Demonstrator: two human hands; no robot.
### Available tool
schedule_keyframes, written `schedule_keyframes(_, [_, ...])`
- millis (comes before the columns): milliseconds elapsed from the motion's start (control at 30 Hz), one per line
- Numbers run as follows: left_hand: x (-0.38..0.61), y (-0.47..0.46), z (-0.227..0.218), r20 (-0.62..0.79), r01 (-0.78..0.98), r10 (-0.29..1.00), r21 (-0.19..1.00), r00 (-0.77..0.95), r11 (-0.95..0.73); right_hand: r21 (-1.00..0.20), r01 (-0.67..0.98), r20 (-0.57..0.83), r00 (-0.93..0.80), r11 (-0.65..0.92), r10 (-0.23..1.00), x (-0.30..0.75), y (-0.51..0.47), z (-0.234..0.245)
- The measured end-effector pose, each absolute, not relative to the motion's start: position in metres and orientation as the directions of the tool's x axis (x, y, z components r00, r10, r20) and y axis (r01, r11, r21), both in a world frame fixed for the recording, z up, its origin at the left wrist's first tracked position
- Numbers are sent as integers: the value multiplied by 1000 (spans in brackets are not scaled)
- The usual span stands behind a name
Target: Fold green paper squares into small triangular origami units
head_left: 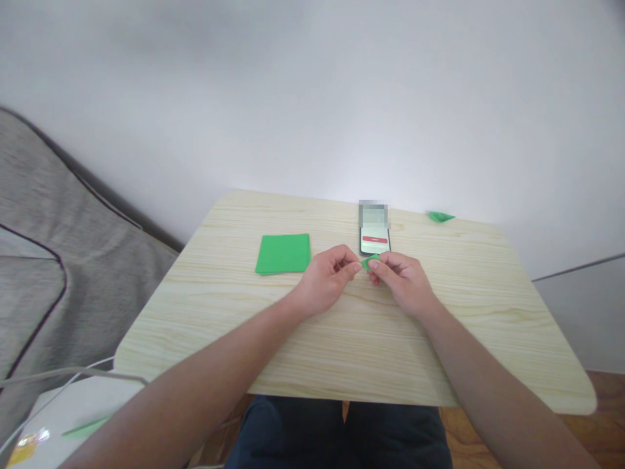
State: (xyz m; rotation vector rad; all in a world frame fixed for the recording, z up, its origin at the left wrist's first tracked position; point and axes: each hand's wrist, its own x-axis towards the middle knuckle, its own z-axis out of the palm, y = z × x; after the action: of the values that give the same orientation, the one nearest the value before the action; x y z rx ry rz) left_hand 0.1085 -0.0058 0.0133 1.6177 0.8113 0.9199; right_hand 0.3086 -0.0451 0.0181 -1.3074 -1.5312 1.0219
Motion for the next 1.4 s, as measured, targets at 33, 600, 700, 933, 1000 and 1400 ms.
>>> schedule_keyframes(33, [108,-6,13,167,57,869,974,465,-218,-953,279,93,-92,115,991,309,-45,18])
schedule_keyframes(600, [106,-7,15,152,76,876,975,458,-210,-964,259,21,-149,59,989,311,-46,18])
schedule_keyframes(700, [108,-9,18,183,101,870,961,458,-256,-944,326,-19,-192,46,981,309,-48,17])
schedule_keyframes(933, [109,-6,16,178,20,907,979,382,-201,-936,336,64,-136,107,989,309,-49,23])
schedule_keyframes(1000, [109,-4,14,166,7,910,983,379,-182,-936,331,75,-150,122,986,310,-49,24])
schedule_keyframes(1400, [110,-5,12,148,-47,900,989,411,-141,-934,317,124,-142,164,982,309,-50,24])
